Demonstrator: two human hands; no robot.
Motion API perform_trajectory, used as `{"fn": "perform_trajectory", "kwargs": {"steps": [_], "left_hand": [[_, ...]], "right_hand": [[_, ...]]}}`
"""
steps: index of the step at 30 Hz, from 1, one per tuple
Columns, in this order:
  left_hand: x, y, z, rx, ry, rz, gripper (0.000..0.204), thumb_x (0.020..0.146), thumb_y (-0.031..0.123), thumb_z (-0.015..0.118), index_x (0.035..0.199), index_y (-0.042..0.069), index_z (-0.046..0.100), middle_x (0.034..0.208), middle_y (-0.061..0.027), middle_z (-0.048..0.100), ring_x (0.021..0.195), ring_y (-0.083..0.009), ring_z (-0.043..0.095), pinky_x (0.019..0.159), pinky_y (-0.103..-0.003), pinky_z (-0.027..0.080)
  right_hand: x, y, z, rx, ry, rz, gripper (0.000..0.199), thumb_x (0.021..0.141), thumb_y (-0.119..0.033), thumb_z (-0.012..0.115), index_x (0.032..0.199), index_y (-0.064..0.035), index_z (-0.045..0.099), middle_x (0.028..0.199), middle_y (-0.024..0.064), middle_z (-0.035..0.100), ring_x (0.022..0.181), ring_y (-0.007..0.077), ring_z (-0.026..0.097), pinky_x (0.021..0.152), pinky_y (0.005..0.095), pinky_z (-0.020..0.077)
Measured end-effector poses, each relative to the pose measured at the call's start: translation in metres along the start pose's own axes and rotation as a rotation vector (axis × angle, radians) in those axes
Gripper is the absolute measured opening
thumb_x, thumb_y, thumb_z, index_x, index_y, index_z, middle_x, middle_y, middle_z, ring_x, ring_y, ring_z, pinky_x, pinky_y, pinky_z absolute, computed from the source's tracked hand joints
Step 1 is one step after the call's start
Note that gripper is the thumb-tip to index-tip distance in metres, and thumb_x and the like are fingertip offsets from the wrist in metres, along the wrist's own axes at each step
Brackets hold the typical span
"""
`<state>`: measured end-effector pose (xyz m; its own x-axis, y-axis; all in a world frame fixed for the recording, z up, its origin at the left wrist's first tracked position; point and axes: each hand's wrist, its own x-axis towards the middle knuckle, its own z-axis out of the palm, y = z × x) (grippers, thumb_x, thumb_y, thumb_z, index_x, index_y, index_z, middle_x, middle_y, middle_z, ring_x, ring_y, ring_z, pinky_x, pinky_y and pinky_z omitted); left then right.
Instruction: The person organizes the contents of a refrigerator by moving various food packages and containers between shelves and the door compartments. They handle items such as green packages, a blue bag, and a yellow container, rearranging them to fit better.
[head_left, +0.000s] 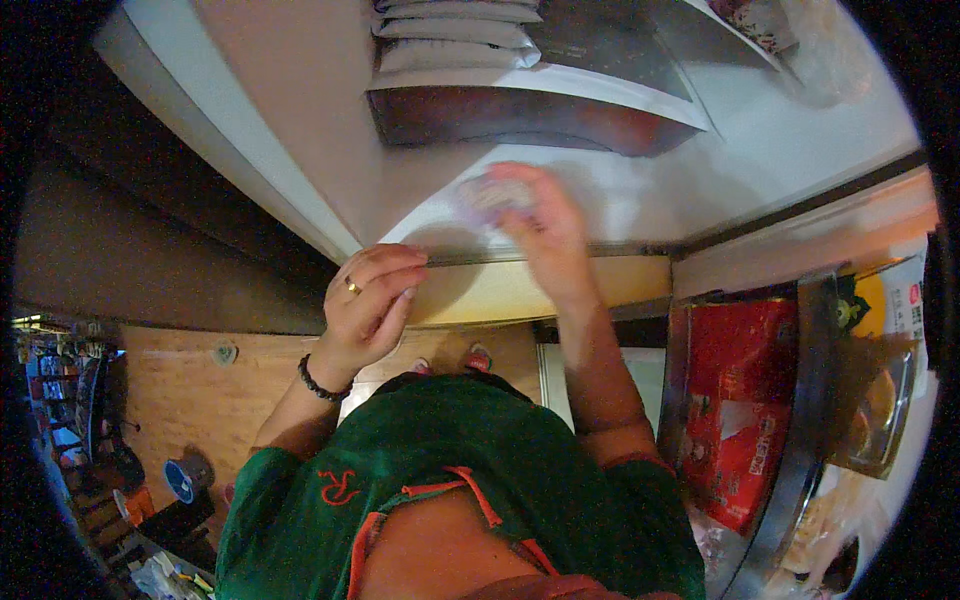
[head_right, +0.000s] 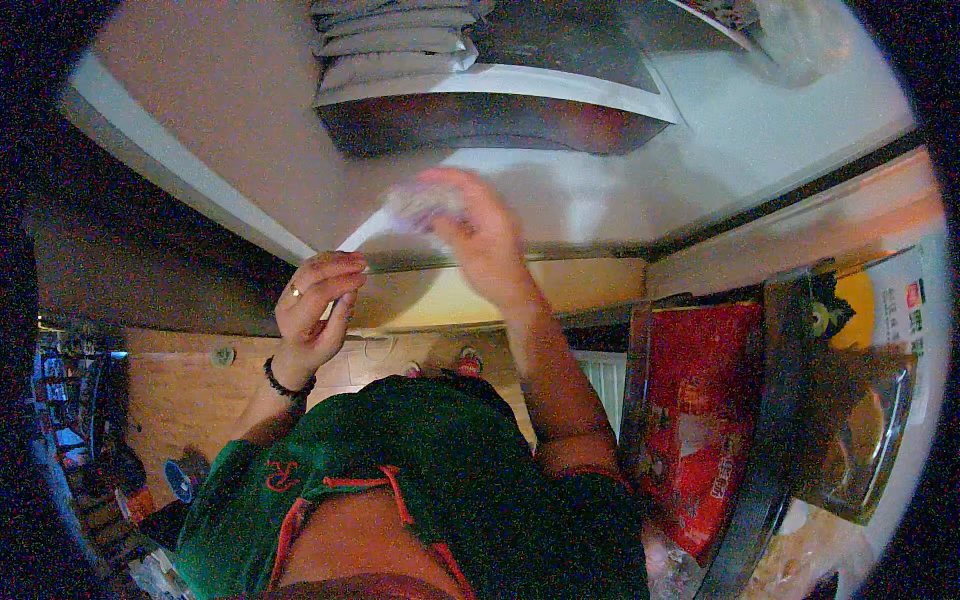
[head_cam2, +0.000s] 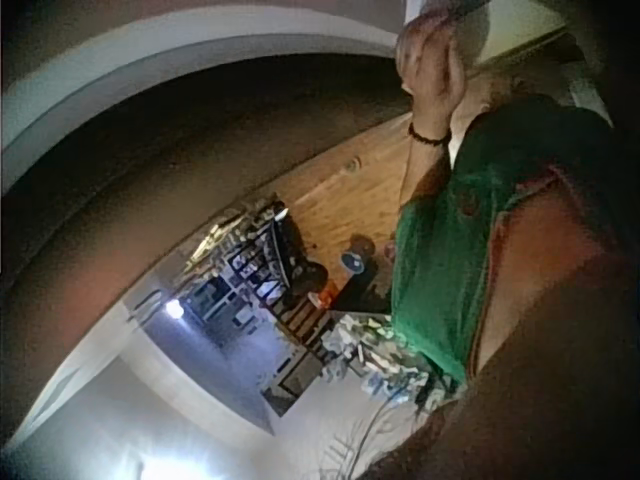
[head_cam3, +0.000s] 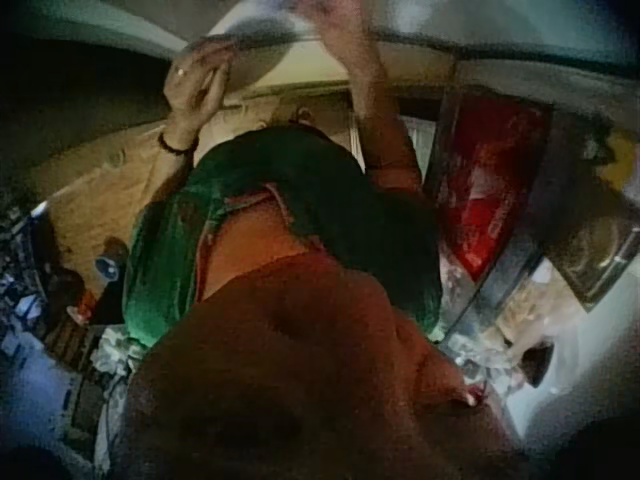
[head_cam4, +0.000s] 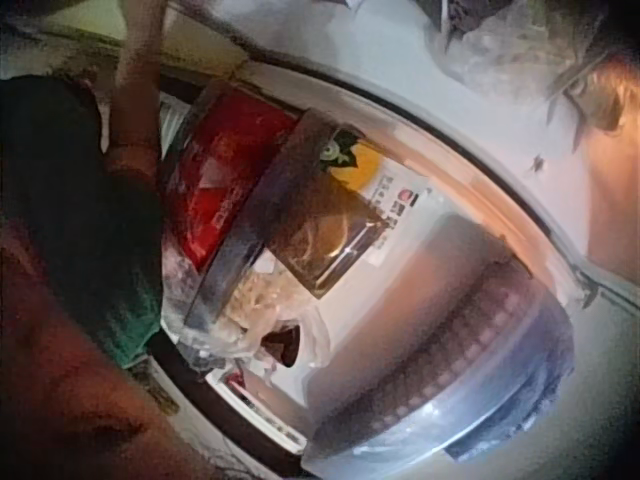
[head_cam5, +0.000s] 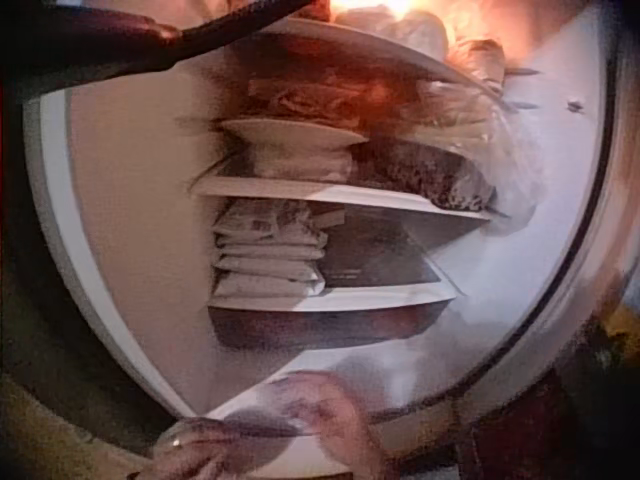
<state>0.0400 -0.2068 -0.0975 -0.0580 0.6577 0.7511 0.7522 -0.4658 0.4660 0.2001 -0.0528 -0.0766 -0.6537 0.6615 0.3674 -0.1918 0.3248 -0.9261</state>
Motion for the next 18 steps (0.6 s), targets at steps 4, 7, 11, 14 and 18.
{"fn": "perform_trajectory", "kwargs": {"steps": [4, 7, 11, 14, 18], "left_hand": [[0.007, -0.003, 0.021, -0.024, -0.047, -0.098, 0.018, 0.074, -0.001, 0.061, 0.091, 0.003, 0.063, 0.099, -0.0118, 0.062, 0.092, -0.0283, 0.06, 0.08, -0.037, 0.048], [0.016, -0.002, 0.033, -0.032, -0.081, -0.06, 0.018, 0.074, 0.0, 0.061, 0.092, 0.003, 0.063, 0.099, -0.0114, 0.062, 0.092, -0.0282, 0.06, 0.079, -0.037, 0.048], [0.008, -0.01, 0.032, -0.008, -0.081, -0.063, 0.018, 0.075, 0.0, 0.062, 0.092, 0.004, 0.063, 0.098, -0.0104, 0.062, 0.092, -0.0273, 0.06, 0.079, -0.036, 0.048], [-0.005, -0.015, 0.04, -0.074, -0.055, -0.163, 0.016, 0.077, 0.002, 0.061, 0.093, 0.003, 0.063, 0.098, -0.011, 0.063, 0.092, -0.0272, 0.06, 0.079, -0.035, 0.048], [0.002, -0.018, 0.045, -0.136, -0.103, -0.224, 0.016, 0.082, 0.004, 0.058, 0.097, 0.002, 0.063, 0.1, -0.0121, 0.063, 0.093, -0.028, 0.059, 0.081, -0.034, 0.047]], "right_hand": [[0.028, -0.008, -0.063, -0.21, 0.541, -0.333, 0.034, 0.083, -0.001, 0.055, 0.117, -0.0049, 0.052, 0.112, 0.0079, 0.056, 0.101, 0.0193, 0.056, 0.09, 0.0335, 0.0471], [0.077, -0.04, -0.104, -0.502, 0.793, -0.307, 0.031, 0.084, -0.005, 0.057, 0.115, -0.0031, 0.053, 0.108, 0.0129, 0.059, 0.095, 0.0243, 0.06, 0.087, 0.0359, 0.048], [0.136, 0.007, -0.187, -1.3, 0.574, -0.128, 0.031, 0.085, -0.013, 0.053, 0.115, -0.0037, 0.053, 0.106, 0.021, 0.059, 0.096, 0.0357, 0.059, 0.084, 0.0399, 0.0474], [0.146, 0.018, -0.168, -1.327, 0.397, -0.079, 0.031, 0.085, -0.016, 0.052, 0.114, -0.0056, 0.056, 0.107, 0.0203, 0.06, 0.096, 0.0375, 0.059, 0.084, 0.0408, 0.047], [0.123, -0.011, -0.104, -0.933, 0.094, -0.227, 0.029, 0.087, -0.014, 0.053, 0.114, -0.0061, 0.059, 0.108, 0.0212, 0.061, 0.102, 0.0318, 0.058, 0.089, 0.0332, 0.0433]]}}
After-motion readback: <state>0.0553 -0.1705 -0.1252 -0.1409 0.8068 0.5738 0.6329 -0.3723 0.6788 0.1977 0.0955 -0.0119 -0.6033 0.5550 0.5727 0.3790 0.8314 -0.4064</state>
